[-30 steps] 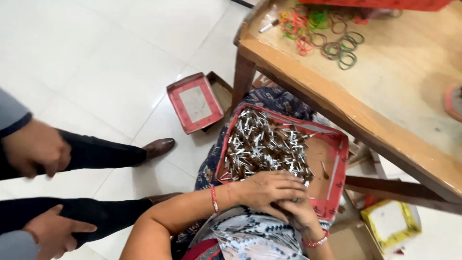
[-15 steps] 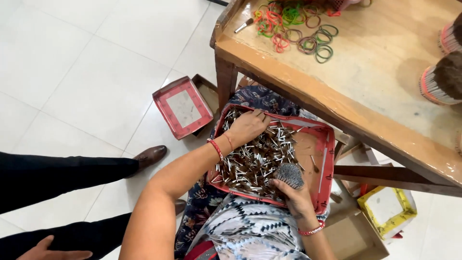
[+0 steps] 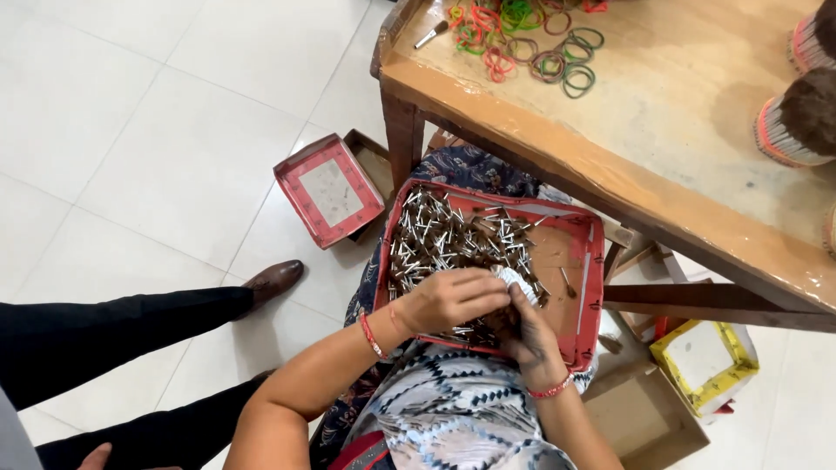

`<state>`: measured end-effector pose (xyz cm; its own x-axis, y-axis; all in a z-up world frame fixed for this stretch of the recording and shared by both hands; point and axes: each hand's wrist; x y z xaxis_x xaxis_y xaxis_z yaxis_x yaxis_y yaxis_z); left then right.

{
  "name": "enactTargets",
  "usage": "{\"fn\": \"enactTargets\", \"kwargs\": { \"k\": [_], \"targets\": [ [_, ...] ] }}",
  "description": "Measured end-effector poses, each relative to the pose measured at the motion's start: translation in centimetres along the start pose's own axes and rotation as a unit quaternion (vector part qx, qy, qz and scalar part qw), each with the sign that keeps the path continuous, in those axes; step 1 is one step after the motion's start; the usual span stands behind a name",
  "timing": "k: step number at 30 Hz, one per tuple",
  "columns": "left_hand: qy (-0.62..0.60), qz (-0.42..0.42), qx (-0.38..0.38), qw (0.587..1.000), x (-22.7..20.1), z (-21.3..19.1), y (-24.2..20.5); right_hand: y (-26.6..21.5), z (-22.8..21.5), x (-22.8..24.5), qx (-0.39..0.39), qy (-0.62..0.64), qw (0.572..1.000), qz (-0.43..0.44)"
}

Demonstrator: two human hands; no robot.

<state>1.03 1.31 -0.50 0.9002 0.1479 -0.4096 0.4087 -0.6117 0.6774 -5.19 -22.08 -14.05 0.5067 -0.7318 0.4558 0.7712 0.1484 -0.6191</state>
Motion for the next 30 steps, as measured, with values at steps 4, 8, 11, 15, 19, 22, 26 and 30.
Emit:
{"fn": "enactTargets", "kwargs": {
  "k": [4, 8, 11, 15, 19, 22, 26, 30],
  "targets": [
    [0.056, 0.083, -0.015, 0.995, -1.5, -0.7, -0.7, 1.3, -1.4, -0.7, 0.146, 0.086, 0.986, -0.008],
    [0.036, 0.026, -0.048, 0.998, -1.9, -0.7, -0.8, -2.2, 5.2, 1.4, 0.083, 0.012, 0.996, -0.021],
    [-0.056, -0.079, -0.084, 0.992, -2.6, -1.3, 0.3, -1.0, 2.9, 0.8, 0.073, -0.004, 0.996, -0.046],
    [-0.147, -0.138, -0.06, 0.978, -2.2, -1.6, 1.7, 0.8, -0.5, 0.1, 0.074, -0.04, 0.994, -0.063],
    [-0.087, -0.131, 0.02, 0.987, -1.0, -0.1, 0.5, -0.4, 1.6, -0.1, 0.101, -0.017, 0.992, -0.071],
    [-0.041, -0.106, 0.023, 0.993, -1.3, -0.6, 0.7, -0.7, 1.6, -0.2, 0.098, -0.019, 0.992, -0.083],
    [-0.083, -0.099, 0.007, 0.992, -2.6, -1.2, 1.3, -1.0, 0.2, -0.8, 0.08, -0.049, 0.995, -0.045],
    [-0.036, -0.078, 0.054, 0.995, -1.7, 1.1, -0.8, -1.1, -0.8, -1.3, 0.052, -0.053, 0.995, -0.063]
  ]
}}
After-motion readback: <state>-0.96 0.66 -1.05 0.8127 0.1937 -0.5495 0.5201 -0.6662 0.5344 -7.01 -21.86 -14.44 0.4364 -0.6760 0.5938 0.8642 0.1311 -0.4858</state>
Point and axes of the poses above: each hand's wrist, its own y-axis towards the middle knuckle, its own z-axis out of the palm, x = y × z
